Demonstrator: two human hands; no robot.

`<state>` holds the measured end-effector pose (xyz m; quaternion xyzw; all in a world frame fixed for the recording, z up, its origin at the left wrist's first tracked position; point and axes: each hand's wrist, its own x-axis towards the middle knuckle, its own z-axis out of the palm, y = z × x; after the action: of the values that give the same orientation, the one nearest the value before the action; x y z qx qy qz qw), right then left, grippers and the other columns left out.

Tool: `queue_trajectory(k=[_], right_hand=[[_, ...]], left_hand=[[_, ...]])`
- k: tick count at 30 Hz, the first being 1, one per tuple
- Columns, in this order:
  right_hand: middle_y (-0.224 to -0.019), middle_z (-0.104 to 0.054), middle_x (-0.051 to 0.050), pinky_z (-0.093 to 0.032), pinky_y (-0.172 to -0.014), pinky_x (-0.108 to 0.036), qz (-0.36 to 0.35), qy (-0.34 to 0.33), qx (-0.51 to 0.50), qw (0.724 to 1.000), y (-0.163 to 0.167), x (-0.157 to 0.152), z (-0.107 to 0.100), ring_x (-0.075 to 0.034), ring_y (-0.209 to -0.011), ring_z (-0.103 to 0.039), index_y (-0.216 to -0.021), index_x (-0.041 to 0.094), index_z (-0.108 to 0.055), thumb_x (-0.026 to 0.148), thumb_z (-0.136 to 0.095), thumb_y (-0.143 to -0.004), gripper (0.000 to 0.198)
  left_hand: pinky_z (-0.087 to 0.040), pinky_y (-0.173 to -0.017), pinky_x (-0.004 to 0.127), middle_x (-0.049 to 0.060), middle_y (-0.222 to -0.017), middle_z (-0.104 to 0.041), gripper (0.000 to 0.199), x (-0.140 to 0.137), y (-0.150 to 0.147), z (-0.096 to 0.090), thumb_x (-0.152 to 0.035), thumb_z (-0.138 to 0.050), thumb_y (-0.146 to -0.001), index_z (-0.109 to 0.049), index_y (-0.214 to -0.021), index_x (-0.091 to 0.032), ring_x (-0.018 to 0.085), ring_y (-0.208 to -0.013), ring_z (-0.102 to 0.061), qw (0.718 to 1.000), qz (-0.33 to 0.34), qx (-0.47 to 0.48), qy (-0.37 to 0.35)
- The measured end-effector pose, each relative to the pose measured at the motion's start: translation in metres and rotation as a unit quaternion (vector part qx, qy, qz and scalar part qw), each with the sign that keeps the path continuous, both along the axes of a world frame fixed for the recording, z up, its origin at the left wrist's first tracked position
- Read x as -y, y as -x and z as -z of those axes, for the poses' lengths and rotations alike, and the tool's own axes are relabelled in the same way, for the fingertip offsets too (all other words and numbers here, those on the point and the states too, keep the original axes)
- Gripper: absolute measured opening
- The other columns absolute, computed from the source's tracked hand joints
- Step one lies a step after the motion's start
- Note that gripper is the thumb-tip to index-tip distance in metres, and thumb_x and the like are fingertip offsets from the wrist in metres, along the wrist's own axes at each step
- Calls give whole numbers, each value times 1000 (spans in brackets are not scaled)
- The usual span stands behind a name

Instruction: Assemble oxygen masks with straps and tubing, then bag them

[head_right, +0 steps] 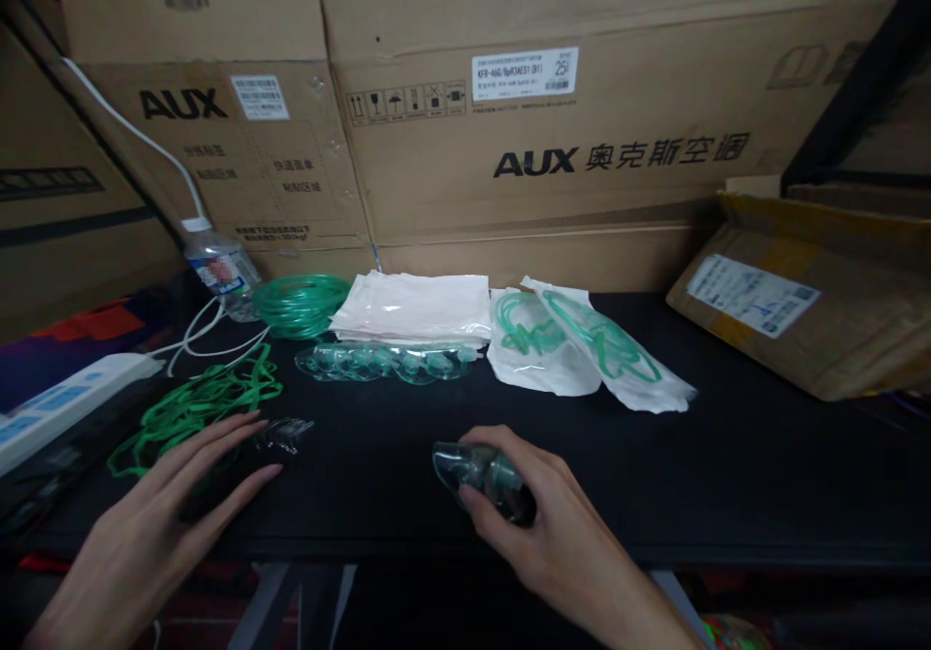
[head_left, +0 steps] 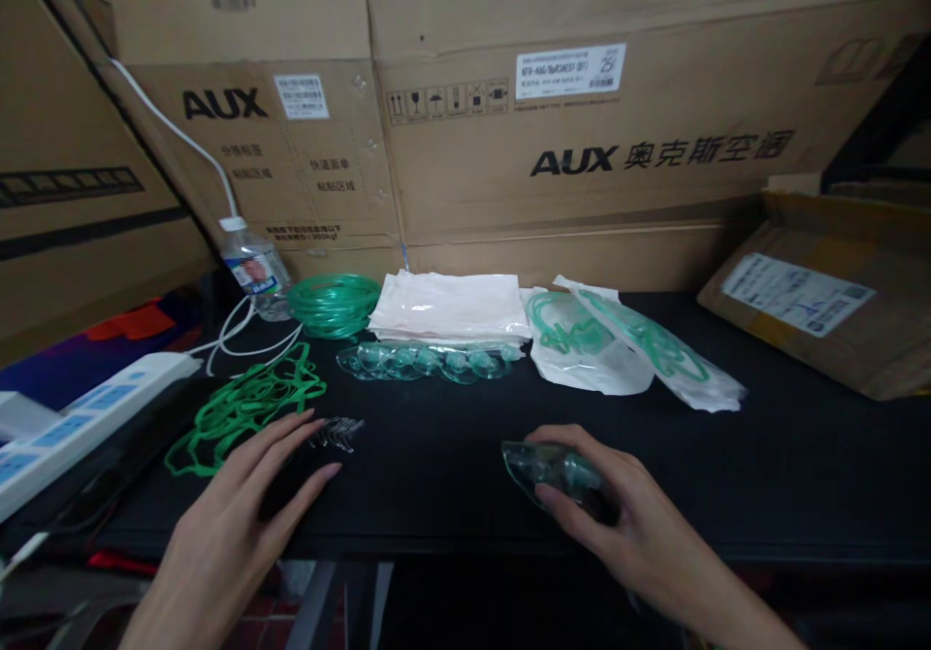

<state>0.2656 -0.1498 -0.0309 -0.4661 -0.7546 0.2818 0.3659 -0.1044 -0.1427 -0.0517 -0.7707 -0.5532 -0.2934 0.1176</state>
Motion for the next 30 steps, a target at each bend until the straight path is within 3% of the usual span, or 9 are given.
queue_trajectory(k=[4,8,12,15,19,23,27,30], right_hand=[[-118,-74,-2,-55,-90,-33,15,-1,0,1000,-2,-3,5,-21,-105,-71,-128,32,-61,33,-63,-97,31],[-128,-72,-2,-53,-102,-38,9,-4,5,1000,-3,-18,2,-23,-119,-67,-131,33,-59,37,-64,-98,34],[-135,-69,-7,-57,-96,-42,17,-29,2,999,-4,-39,-13,-29,-124,-65,-130,29,-58,42,-62,-99,34],[-139,-65,-11,-60,-91,-45,7,-37,9,999,2,-48,-26,-31,-124,-64,-133,26,-56,43,-59,-100,37],[-132,-68,-9,-56,-101,-44,-77,-50,34,995,24,-52,-32,-27,-123,-64,-134,26,-54,32,-59,-101,34],[-134,-66,-7,-51,-111,-40,-148,-89,61,983,48,-60,-26,-22,-125,-63,-136,26,-54,20,-61,-99,38],[-140,-64,-12,-53,-110,-45,-132,-139,154,969,68,-72,-21,-25,-129,-62,-144,22,-49,24,-56,-102,43],[-138,-65,-19,-56,-105,-47,-111,-219,235,940,86,-79,-23,-29,-126,-64,-146,12,-47,30,-56,-103,47]], left_hand=[[-55,-106,48,8,-138,-65,45,3,-23,1,-55,-51,-101,-57,-137,-30,30,-120,-68,999,36,18,-2],[-55,-105,38,4,-132,-67,33,-11,-75,-13,-41,-58,-102,-61,-133,-30,23,-120,-67,990,128,66,12],[-53,-104,36,4,-124,-70,25,-36,-118,-34,-30,-59,-103,-64,-127,-26,20,-116,-66,974,193,105,49],[-54,-103,35,3,-122,-71,27,-43,-130,-40,-30,-60,-102,-64,-128,-26,19,-112,-67,964,203,154,74],[-59,-87,28,0,-112,-75,35,-36,-120,-37,-34,-61,-101,-61,-135,-27,16,-92,-72,950,180,230,108],[-53,-100,33,2,-116,-75,26,-39,-84,-42,-41,-54,-103,-72,-114,-26,21,-108,-70,974,107,188,69],[-49,-105,40,8,-122,-75,41,-62,-42,-55,-45,-43,-104,-72,-116,-19,28,-115,-69,991,-7,127,48],[-48,-106,44,11,-130,-73,45,-83,-20,-56,-39,-38,-102,-69,-128,-17,31,-121,-67,993,-40,84,77]])
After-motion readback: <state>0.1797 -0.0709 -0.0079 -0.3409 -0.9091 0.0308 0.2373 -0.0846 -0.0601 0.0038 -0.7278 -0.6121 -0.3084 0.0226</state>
